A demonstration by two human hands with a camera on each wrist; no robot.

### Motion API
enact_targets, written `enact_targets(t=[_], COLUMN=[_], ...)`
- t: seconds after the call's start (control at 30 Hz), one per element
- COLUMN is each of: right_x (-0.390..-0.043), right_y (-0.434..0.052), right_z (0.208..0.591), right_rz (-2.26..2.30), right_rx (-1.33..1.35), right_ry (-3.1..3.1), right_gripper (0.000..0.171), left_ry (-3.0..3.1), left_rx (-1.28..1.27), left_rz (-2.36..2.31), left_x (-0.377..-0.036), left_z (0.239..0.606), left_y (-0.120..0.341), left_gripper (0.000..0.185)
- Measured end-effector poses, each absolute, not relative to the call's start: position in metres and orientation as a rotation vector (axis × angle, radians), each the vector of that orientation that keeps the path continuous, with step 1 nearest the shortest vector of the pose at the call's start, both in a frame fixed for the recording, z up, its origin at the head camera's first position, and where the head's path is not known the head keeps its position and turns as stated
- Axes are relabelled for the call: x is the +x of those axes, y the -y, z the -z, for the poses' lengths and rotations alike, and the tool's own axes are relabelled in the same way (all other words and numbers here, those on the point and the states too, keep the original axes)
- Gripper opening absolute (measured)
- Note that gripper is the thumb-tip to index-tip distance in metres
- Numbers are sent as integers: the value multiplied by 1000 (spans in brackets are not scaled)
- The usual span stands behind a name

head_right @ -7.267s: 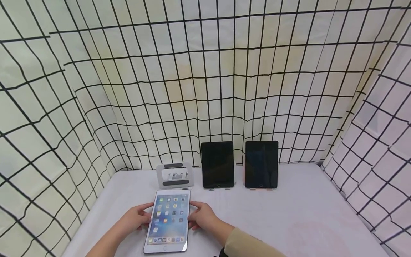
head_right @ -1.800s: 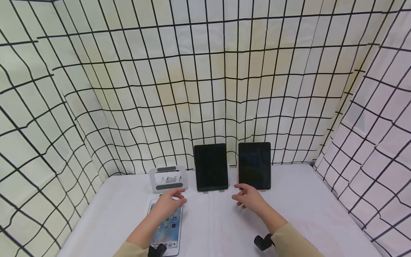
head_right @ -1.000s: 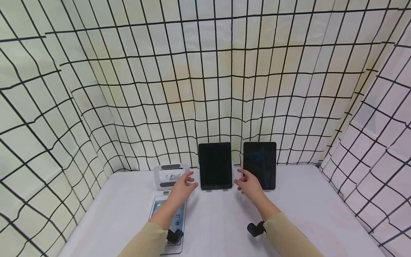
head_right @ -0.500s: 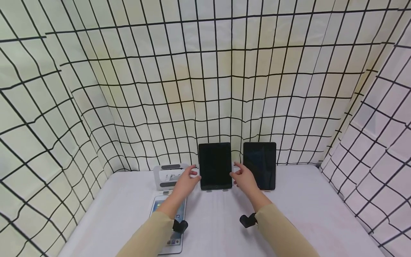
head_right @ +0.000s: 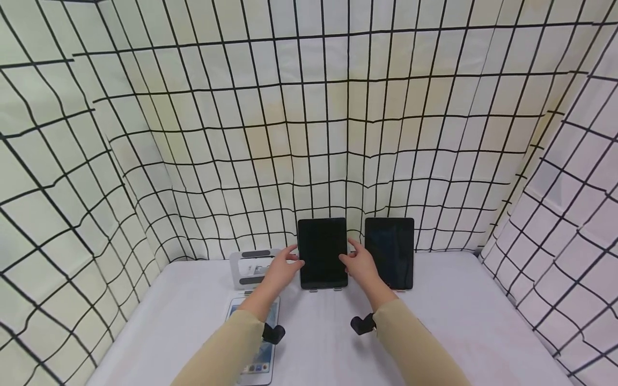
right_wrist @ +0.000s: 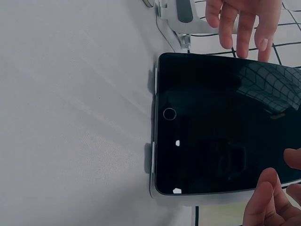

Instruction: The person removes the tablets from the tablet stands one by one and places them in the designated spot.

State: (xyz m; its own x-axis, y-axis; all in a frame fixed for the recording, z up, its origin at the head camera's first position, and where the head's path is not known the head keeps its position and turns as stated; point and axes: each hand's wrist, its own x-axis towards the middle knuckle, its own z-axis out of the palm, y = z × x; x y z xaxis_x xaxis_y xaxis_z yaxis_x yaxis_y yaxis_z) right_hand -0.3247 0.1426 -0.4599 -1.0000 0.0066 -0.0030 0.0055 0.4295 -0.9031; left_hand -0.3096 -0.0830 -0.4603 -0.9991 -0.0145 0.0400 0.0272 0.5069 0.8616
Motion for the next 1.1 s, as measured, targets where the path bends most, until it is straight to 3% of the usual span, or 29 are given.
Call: enact_targets(t=[0.63, 1.1], right_x=[-327, -323], right_y=[-141, -147], right_z=[464, 472], right_rz=[-1717, -1581], right_rx=[-42, 35], right_ry=[2638, 2646], right_gripper=[67, 61], left_ry=[2729, 2608], left_rx=[-16, 24], left_rz=[1500, 1572], left_x=[-309, -306], left_z=[453, 465], left_y=[76, 77], left_gripper=[59, 52])
